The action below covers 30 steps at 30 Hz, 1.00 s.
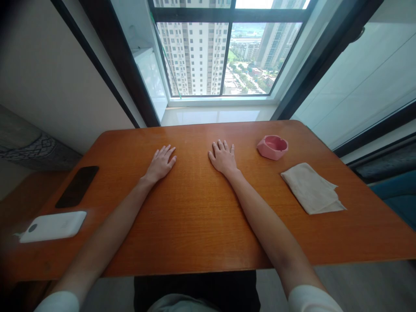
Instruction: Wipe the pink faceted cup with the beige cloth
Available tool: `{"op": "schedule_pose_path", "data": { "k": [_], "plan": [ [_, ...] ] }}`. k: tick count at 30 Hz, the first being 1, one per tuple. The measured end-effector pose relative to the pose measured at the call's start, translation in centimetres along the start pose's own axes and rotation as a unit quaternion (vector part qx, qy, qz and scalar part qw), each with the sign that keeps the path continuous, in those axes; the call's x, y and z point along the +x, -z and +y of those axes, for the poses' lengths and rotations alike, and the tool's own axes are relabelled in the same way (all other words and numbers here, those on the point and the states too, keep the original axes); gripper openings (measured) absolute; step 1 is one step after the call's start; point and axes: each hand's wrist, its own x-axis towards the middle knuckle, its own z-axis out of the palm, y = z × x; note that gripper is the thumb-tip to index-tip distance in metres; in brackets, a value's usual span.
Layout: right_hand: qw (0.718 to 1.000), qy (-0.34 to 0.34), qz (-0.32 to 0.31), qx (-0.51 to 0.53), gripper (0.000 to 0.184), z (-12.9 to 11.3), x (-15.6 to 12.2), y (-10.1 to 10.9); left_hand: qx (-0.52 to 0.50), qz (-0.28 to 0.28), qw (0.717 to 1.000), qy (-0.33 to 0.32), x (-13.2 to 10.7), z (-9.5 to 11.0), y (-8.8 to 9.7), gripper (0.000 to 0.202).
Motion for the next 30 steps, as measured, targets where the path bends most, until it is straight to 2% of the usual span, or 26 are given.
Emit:
{"op": "schedule_pose_path", "data": {
  "k": [30],
  "plan": [
    [1.000,-0.003,-0.013,0.003,0.069,0.21,-0.17,0.23,-0.021,0.002,1.000,0.005,-0.24,0.42,0.23,0.064]
  ]
}}
